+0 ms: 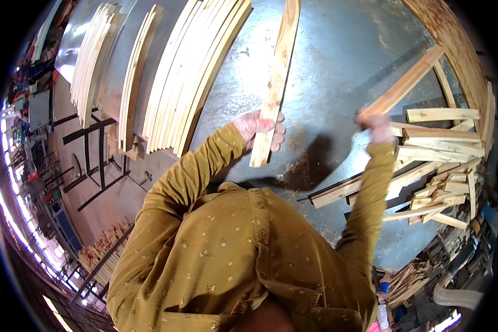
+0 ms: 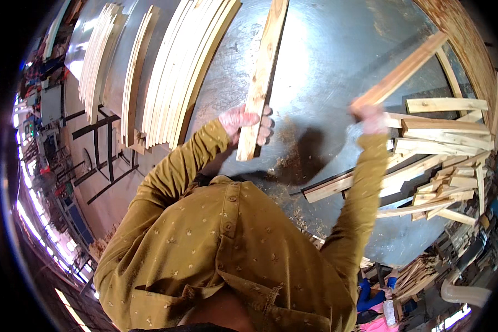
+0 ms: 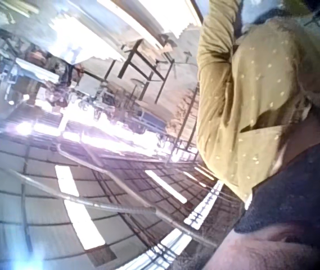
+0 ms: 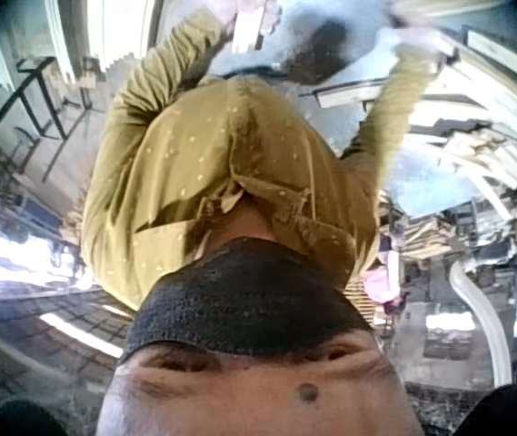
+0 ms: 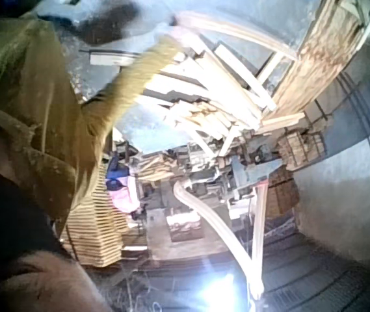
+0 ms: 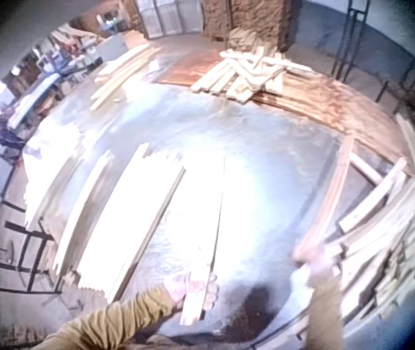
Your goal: The person sorts and stacks thin wooden strips on a metal table. They pick up strips from a pile, align them, and place them into a neat stack, repeating this process continuously.
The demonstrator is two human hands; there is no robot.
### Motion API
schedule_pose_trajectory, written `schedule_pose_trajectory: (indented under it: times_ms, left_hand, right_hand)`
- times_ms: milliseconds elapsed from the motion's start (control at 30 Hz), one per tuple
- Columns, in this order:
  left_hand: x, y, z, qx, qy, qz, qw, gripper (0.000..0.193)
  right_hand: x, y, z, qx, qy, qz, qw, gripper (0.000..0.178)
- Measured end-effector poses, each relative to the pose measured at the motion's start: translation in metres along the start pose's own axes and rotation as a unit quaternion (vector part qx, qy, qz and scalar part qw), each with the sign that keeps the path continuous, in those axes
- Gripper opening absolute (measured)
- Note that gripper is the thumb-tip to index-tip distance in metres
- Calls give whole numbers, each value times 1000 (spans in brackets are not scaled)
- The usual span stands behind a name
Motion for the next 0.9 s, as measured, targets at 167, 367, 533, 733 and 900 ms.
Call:
schedule_pose_trajectory:
  times_ms: [167, 367, 533, 733, 900]
  left_hand:
    - [-23, 6, -9, 40, -26, -49, 998, 47]
    - [-53, -30, -21, 61, -16, -148, 987, 43]
    - [-99, -58, -18, 86, -30, -201, 975, 43]
    - [-137, -66, 20, 129, -48, -260, 956, 42]
    - [-151, -70, 28, 87, -176, -248, 949, 35]
  right_hand:
    - [-124, -33, -147, 502, 95, -16, 860, 52]
    - [-172, -20, -260, -26, 105, 5, 994, 49]
    - [-171, 12, -331, -70, 149, -78, 983, 56]
    - [-137, -20, -430, -313, 179, 283, 889, 48]
    - [-126, 35, -408, 238, 297, 22, 925, 46]
Point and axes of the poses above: each hand's wrist, its own x-axis towards the middle knuckle, its own z-axis out of the back of the hand, y = z × x, the point moved 2 cm from there along x, towards the middle knuckle, and after that the axes turned 7 degrees about x, right-handed, at the moved point
